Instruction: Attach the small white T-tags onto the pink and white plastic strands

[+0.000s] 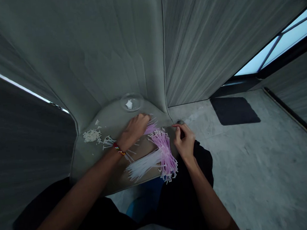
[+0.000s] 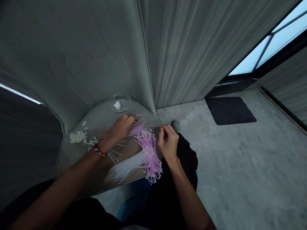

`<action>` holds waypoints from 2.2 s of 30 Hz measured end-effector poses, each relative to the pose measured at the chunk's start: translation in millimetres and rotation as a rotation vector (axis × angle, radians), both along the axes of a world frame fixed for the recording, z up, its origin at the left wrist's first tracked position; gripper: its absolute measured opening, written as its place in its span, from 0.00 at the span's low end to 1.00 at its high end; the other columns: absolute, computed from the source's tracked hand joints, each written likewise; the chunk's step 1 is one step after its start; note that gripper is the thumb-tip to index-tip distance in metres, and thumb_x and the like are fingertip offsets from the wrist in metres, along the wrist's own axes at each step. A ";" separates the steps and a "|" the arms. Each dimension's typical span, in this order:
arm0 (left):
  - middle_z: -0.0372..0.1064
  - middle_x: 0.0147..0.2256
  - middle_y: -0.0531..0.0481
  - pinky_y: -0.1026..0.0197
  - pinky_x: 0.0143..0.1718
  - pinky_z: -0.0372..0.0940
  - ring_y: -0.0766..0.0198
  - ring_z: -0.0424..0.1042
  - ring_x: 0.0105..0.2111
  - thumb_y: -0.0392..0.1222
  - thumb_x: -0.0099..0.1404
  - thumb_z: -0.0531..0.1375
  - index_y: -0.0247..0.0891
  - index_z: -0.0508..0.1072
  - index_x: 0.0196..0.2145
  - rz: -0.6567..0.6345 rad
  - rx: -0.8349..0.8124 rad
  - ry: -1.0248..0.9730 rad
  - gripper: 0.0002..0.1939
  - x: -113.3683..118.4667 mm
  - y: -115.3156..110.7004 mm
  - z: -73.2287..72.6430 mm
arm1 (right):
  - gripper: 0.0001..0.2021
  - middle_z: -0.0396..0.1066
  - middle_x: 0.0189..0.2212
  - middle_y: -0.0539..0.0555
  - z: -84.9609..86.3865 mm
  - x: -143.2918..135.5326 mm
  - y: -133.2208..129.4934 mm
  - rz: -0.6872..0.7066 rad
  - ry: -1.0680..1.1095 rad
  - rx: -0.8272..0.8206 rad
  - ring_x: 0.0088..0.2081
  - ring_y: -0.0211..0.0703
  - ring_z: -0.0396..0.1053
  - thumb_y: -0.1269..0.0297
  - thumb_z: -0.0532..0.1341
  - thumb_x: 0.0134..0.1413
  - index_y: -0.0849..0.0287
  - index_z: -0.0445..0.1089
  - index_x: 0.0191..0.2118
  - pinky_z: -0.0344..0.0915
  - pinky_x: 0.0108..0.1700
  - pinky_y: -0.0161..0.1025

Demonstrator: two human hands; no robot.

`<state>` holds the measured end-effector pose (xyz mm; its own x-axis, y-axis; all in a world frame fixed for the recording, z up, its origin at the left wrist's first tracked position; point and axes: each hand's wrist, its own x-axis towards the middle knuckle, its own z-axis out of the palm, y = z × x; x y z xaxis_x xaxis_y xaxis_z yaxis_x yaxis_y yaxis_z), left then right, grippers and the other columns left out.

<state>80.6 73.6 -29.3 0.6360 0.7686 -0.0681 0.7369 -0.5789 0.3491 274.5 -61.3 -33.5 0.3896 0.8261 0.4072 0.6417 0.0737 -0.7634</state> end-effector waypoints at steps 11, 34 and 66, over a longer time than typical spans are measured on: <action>0.72 0.48 0.40 0.55 0.43 0.63 0.53 0.72 0.44 0.39 0.76 0.51 0.38 0.73 0.50 -0.012 0.089 0.135 0.13 16.7 0.3 -11.1 | 0.13 0.72 0.31 0.52 -2.0 0.7 -0.4 0.010 0.017 -0.003 0.30 0.40 0.66 0.70 0.53 0.68 0.60 0.76 0.41 0.57 0.31 0.37; 0.74 0.47 0.38 0.46 0.51 0.59 0.45 0.69 0.51 0.30 0.68 0.54 0.37 0.74 0.45 0.068 0.247 0.113 0.12 -20.7 -2.0 8.0 | 0.13 0.74 0.31 0.53 -2.4 0.8 -1.1 -0.001 0.018 -0.023 0.28 0.40 0.66 0.68 0.53 0.67 0.59 0.77 0.41 0.60 0.32 0.38; 0.76 0.43 0.45 0.56 0.49 0.65 0.55 0.73 0.46 0.39 0.70 0.59 0.40 0.77 0.43 0.108 0.007 -0.103 0.07 -31.0 -28.4 -12.0 | 0.13 0.76 0.32 0.53 -8.7 1.5 -2.9 -0.014 0.005 -0.059 0.27 0.41 0.68 0.67 0.54 0.67 0.59 0.77 0.42 0.62 0.32 0.38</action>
